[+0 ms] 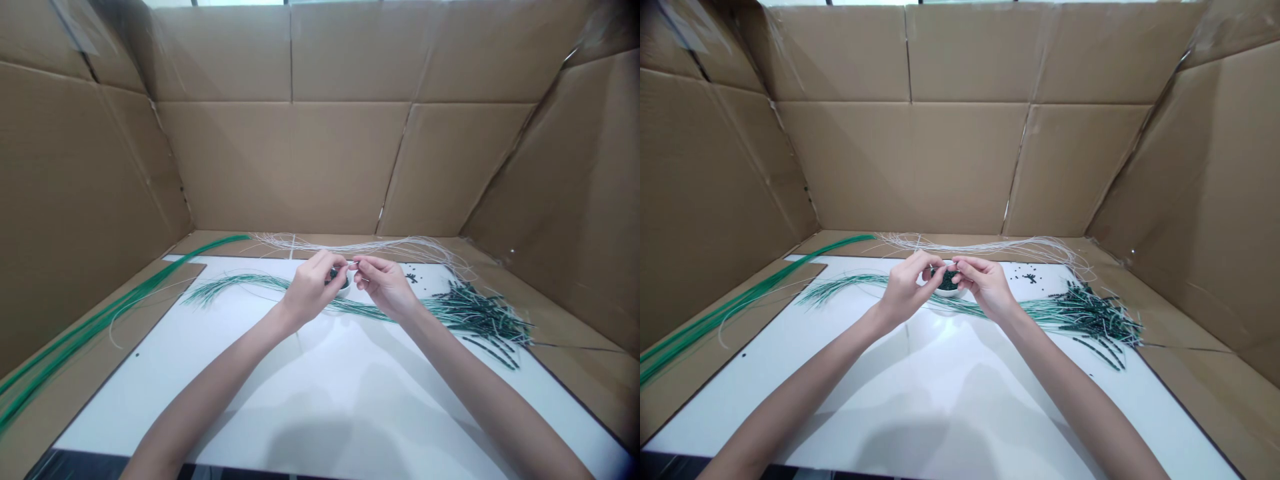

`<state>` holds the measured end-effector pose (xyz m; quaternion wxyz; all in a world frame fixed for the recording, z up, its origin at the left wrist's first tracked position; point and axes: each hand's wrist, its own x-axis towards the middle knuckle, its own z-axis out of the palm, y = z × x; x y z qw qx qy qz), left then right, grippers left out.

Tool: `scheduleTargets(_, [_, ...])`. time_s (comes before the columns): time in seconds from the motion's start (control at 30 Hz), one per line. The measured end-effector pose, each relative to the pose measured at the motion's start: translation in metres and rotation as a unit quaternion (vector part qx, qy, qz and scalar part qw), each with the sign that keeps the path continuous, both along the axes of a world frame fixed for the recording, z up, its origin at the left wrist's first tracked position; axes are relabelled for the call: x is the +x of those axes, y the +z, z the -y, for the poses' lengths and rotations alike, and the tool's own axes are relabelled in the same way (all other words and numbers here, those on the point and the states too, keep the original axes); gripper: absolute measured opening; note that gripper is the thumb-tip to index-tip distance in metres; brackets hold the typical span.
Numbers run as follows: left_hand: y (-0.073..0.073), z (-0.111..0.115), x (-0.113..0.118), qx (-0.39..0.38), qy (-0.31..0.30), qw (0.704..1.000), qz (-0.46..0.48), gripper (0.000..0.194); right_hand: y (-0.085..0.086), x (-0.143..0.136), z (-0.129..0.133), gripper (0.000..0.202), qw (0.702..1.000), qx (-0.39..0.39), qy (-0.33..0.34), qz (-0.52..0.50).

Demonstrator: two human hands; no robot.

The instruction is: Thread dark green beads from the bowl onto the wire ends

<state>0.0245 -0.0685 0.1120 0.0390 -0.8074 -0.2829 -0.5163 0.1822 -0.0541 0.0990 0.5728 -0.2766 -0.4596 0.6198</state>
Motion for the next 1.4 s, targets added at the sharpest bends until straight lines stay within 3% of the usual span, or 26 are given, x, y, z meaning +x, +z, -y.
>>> scheduleTargets(0.7, [0.0,0.0,-0.001,-0.015,0.002,1.0,-0.012,0.007,-0.001,-0.001,0.0,0.018,1.0,0.007,-0.013,0.013])
scheduleTargets(1.0, [-0.002,-0.002,-0.002,-0.02,0.006,0.999,-0.026,0.007,0.001,0.008,0.0,0.011,0.976,0.135,-0.101,0.137])
scheduleTargets(1.27, [-0.001,-0.001,-0.001,-0.023,0.009,0.999,-0.033,0.007,0.003,0.008,0.001,0.009,0.97,0.158,-0.101,0.155])
scheduleTargets(1.4, [0.0,-0.001,-0.002,-0.02,0.012,0.999,-0.042,0.008,0.005,0.01,0.003,0.009,0.948,0.203,-0.128,0.207])
